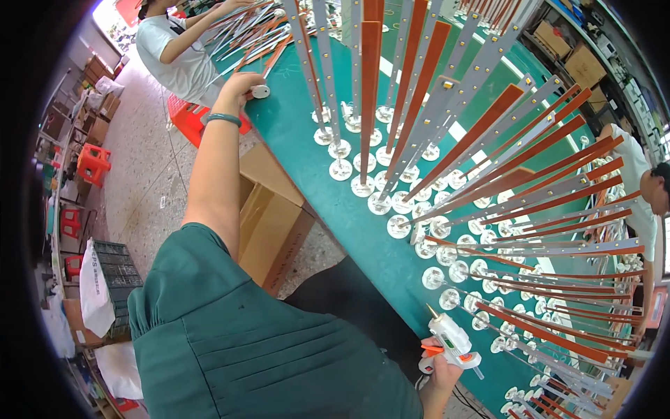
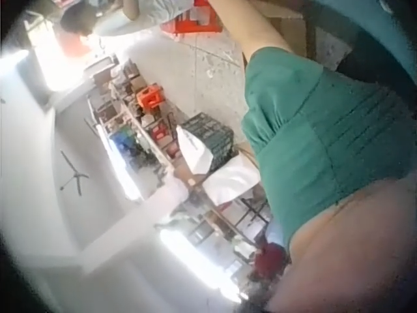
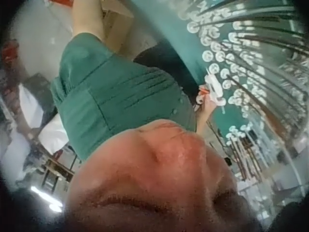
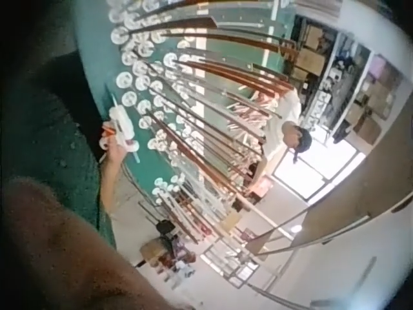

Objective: Gluing LED strips onto circular bases using a hot glue gun at a manual assembly workstation.

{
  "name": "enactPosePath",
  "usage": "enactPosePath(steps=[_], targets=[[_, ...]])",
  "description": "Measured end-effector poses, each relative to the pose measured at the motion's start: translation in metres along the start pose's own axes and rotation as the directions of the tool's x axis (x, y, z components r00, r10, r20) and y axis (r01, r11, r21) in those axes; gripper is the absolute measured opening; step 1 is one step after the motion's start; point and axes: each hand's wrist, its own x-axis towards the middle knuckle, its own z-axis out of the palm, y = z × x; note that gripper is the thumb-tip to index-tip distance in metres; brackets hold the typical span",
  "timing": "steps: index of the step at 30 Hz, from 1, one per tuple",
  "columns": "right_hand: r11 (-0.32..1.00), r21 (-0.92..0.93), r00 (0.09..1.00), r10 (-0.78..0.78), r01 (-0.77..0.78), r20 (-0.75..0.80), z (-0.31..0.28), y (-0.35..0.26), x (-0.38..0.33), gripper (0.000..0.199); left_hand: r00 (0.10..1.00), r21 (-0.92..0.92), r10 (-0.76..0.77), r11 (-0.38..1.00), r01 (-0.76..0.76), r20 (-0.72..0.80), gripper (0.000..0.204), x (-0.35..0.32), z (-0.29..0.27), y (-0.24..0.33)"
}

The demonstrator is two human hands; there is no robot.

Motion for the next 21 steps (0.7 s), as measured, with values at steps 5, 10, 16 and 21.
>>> enactPosePath(steps=[5,10,16,21], targets=[[0.997,0.040,0.996,-0.067,0.065,0.056,-0.001,0.003,0.001,0.063,0.962,-0.280,0.025,0.958,0.055,0.272,0.046,-0.062,-0.016,-0.005],[0.996,0.041,0.992,-0.088,0.085,0.092,0.005,-0.002,0.003,0.062,0.927,-0.491,0.227,0.869,-0.054,0.300,0.036,-0.123,-0.028,-0.024],[0.993,0.037,0.988,-0.119,0.116,0.093,-0.006,0.011,-0.002,0.065,0.782,-0.366,0.555,0.816,-0.447,0.283,0.018,-0.254,0.007,-0.008],[0.992,0.003,0.986,-0.126,0.126,0.105,0.004,0.000,-0.001,0.058,0.623,-0.391,0.608,0.794,-0.466,0.492,0.013,-0.330,0.045,0.006]])
